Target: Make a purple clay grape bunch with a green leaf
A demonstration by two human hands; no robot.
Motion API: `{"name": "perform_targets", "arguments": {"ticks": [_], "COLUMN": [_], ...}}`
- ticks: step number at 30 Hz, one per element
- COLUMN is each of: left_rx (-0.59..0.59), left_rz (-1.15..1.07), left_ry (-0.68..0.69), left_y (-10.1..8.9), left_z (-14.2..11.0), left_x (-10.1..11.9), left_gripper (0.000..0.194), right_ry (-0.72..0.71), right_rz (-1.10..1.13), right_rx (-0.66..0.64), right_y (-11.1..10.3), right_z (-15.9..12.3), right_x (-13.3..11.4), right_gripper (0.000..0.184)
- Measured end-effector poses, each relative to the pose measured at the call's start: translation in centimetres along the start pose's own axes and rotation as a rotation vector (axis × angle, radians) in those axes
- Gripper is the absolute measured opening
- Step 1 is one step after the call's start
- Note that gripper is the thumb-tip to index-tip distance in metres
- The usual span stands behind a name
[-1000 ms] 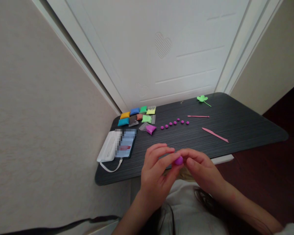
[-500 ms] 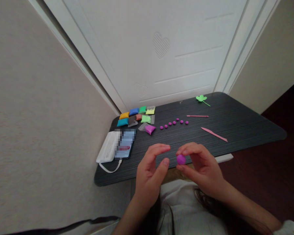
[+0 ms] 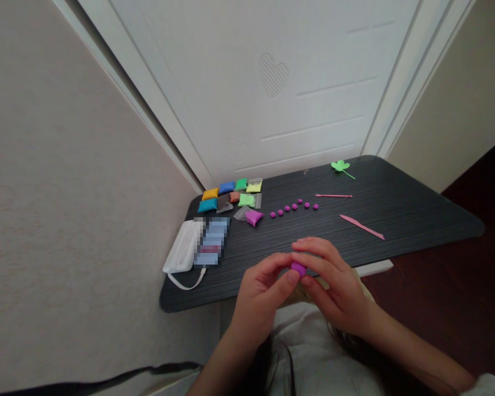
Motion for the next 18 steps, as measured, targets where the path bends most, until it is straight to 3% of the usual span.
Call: {"name": "perform_targets", "arguments": {"ticks": [5,18], "left_rx": [0.054,0.047], "left_rz": [0.006,0.184], "left_ry": [0.005,0.019], "left_y": [-0.4,0.4], "left_z": [-0.1,-0.2], "left_x": [0.4,1.5], "left_gripper": [0.021,0.018], "right_ry": [0.002,-0.111], "right_rz": [0.016,-0.069], "right_rx": [0.050,0.161], "right_y": [-0.2,-0.6], "right_z": [-0.3,-0.4], "right_x": [0.2,-0.3], "right_gripper": [0.052,0.042]}}
Point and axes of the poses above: each hand's wrist, its own z-axis towards the middle knuckle, its own y-axis out of the palm, x = y × z, the point moved 6 cm from there along z, towards the middle knuckle, and after that the axes turned 6 degrees about -x, right-handed, at the moved point
